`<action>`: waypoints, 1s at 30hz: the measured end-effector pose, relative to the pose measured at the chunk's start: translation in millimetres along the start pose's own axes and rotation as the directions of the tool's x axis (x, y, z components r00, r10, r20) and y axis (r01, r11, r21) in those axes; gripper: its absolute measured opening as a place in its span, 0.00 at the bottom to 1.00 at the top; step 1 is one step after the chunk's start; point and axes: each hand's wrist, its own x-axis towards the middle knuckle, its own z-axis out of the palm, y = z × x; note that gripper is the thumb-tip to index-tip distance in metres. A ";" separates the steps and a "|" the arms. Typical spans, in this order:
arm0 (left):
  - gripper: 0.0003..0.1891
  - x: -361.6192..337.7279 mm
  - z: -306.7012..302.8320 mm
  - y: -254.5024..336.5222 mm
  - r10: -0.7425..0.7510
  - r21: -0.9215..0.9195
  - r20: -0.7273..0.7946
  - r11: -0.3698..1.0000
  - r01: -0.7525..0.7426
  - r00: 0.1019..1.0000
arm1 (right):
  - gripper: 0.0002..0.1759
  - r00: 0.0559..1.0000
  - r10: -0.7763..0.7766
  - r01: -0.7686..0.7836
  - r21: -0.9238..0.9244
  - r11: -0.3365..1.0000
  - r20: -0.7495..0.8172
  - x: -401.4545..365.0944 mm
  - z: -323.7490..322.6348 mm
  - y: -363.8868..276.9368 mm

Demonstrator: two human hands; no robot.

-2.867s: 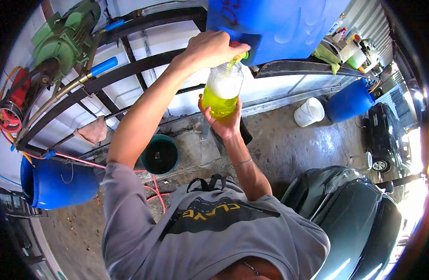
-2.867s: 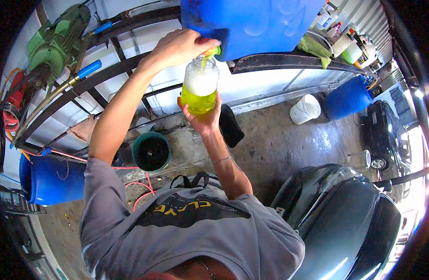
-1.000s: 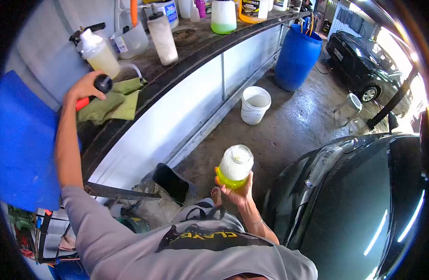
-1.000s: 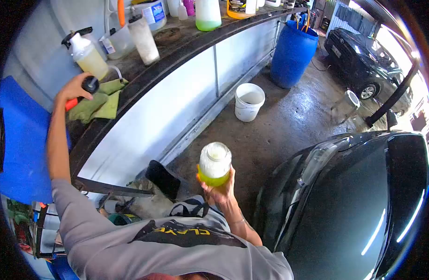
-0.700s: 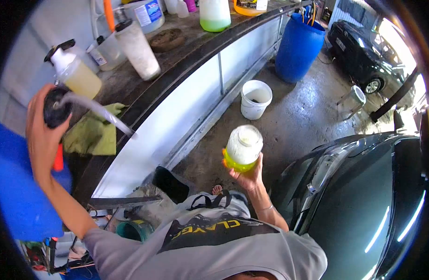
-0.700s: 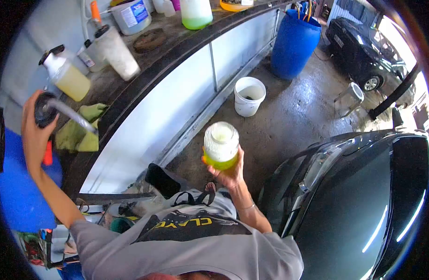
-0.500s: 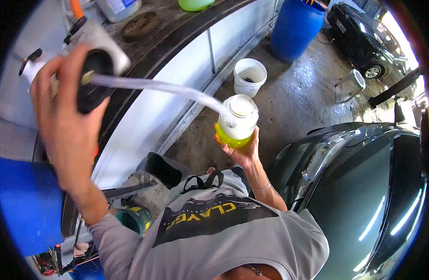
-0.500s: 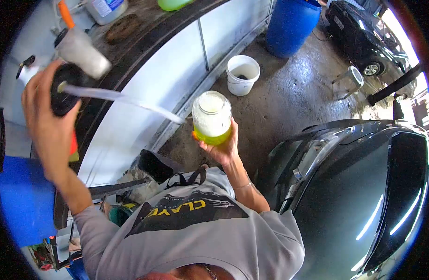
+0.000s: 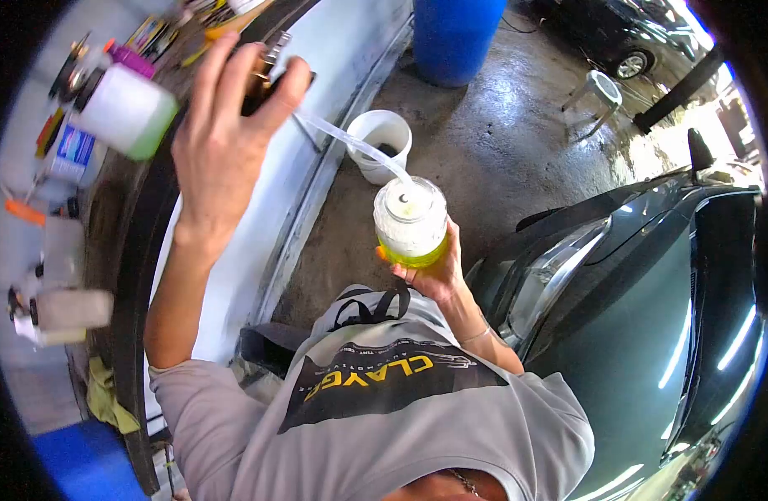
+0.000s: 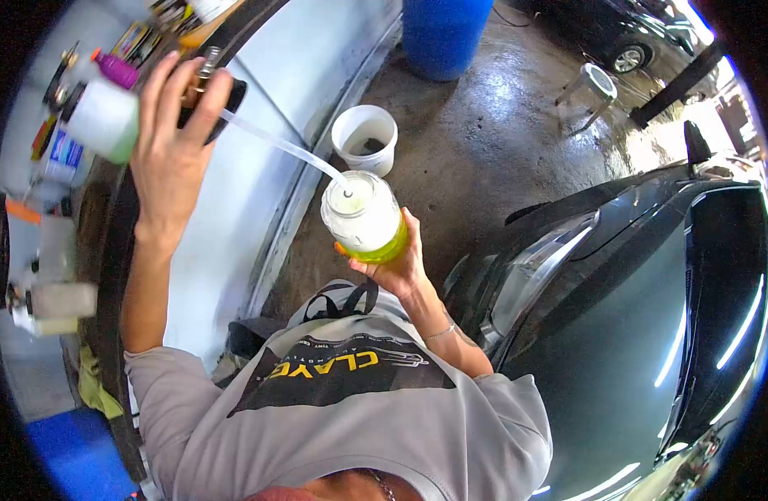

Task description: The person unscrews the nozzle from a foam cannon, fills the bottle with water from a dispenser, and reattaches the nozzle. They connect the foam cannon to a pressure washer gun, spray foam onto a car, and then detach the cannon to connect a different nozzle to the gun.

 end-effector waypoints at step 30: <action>0.22 347.1 460.6 137.6 0.326 -0.659 -0.549 0.397 -0.639 0.769 | 0.45 0.793 -0.604 0.609 0.120 0.784 -0.077 227.6 60.6 -431.9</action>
